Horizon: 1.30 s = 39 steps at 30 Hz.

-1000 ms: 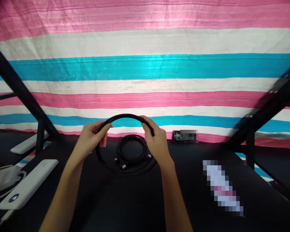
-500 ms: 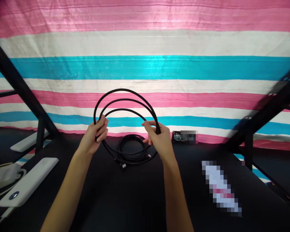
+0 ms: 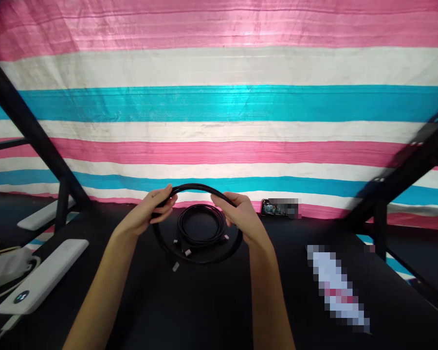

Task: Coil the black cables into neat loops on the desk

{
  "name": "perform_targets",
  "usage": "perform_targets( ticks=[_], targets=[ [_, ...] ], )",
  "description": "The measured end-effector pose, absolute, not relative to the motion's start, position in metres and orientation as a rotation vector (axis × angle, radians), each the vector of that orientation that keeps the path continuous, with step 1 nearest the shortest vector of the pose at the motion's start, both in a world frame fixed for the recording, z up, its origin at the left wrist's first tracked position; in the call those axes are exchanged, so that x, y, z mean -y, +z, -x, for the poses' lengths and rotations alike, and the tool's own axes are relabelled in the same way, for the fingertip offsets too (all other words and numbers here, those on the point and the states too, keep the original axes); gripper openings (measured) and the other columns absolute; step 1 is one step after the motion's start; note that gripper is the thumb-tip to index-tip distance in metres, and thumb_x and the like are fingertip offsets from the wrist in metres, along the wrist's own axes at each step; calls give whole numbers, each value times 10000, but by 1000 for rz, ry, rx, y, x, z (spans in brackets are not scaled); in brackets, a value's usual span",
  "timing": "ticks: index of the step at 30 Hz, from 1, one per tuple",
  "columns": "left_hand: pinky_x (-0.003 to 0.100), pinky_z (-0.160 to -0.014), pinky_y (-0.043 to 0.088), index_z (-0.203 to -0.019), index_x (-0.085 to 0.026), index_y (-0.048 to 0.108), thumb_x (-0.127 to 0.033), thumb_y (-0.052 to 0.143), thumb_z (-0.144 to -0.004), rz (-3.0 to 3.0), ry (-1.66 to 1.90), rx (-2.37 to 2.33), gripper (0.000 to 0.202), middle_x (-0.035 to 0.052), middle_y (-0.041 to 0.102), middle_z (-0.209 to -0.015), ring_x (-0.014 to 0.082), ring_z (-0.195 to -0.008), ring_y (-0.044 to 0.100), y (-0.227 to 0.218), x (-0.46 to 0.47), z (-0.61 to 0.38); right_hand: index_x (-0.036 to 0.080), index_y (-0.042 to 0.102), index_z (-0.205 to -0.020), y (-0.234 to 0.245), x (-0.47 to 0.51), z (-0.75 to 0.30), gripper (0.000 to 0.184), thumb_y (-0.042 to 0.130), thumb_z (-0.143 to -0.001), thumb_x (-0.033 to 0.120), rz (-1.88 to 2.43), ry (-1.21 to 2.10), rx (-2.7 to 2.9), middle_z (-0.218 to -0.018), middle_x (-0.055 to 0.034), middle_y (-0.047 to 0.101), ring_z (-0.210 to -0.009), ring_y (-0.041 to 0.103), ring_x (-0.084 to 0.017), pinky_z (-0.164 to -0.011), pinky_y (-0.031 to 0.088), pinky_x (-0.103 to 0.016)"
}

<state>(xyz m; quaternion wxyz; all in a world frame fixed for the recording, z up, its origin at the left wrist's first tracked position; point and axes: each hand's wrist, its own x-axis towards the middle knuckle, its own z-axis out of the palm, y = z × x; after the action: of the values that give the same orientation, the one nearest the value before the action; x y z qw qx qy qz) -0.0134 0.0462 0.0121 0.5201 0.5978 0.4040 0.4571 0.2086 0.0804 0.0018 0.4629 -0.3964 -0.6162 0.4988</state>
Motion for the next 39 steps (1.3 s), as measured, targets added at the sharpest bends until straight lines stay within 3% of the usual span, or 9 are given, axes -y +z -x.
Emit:
perform_targets(
  ticks=[4,7,14,22,27,33,37,39],
  targets=[
    [261,-418,38,-519,-218,229,-636,464,-799,-1443,1059,-1036,555,-84,130,-475,61,-407,70,11,-46,3,176,593,-718,10,-64,-203,309,643,-731,481,1040,1016,1772,-527,59,431,-457,371,-71,-431,299,-204],
    [255,-416,40,-519,-209,243,-607,534,-774,-1444,1069,-1068,555,-81,147,-485,56,-413,73,14,-43,1,179,599,-721,16,-50,-194,272,631,-743,448,1057,806,1903,-593,30,470,-524,406,-93,-467,324,-214],
    [251,-410,7,-513,-202,188,-559,553,-788,-1340,1154,-899,580,-84,111,-480,44,-406,54,16,-32,-13,166,470,-485,15,-49,-177,409,643,-703,465,1028,723,1626,-501,42,303,-475,297,-70,-414,227,-209],
    [238,-385,16,-533,-205,222,-562,564,-774,-1144,1285,-903,550,-94,120,-467,41,-399,58,7,-36,-33,164,510,-463,6,-64,-173,403,664,-668,475,993,737,1434,-469,42,317,-472,280,-76,-430,232,-228],
    [228,-377,34,-506,-187,333,-577,493,-812,-1166,1205,-906,521,-92,127,-422,45,-389,64,9,-39,-18,163,593,-537,10,-62,-177,360,636,-717,473,987,684,1576,-498,17,454,-497,387,-99,-464,297,-236],
    [203,-357,59,-499,-181,358,-489,546,-805,-1097,1303,-880,473,-101,123,-414,38,-373,81,12,-43,-8,181,686,-743,15,-59,-185,320,538,-825,453,937,703,1661,-657,-22,617,-621,540,-142,-574,411,-262],
    [197,-337,59,-488,-187,356,-426,563,-792,-997,1419,-778,439,-104,121,-414,41,-365,71,15,-43,-5,207,668,-896,11,-64,-192,258,604,-780,429,1010,622,1616,-837,-41,649,-777,580,-181,-696,456,-314],
    [193,-327,65,-467,-189,345,-403,568,-783,-966,1508,-736,441,-103,113,-406,42,-357,73,18,-42,-3,224,634,-1014,7,-70,-195,347,661,-727,418,1035,669,1567,-914,-44,641,-784,586,-178,-707,467,-328]
  ],
)
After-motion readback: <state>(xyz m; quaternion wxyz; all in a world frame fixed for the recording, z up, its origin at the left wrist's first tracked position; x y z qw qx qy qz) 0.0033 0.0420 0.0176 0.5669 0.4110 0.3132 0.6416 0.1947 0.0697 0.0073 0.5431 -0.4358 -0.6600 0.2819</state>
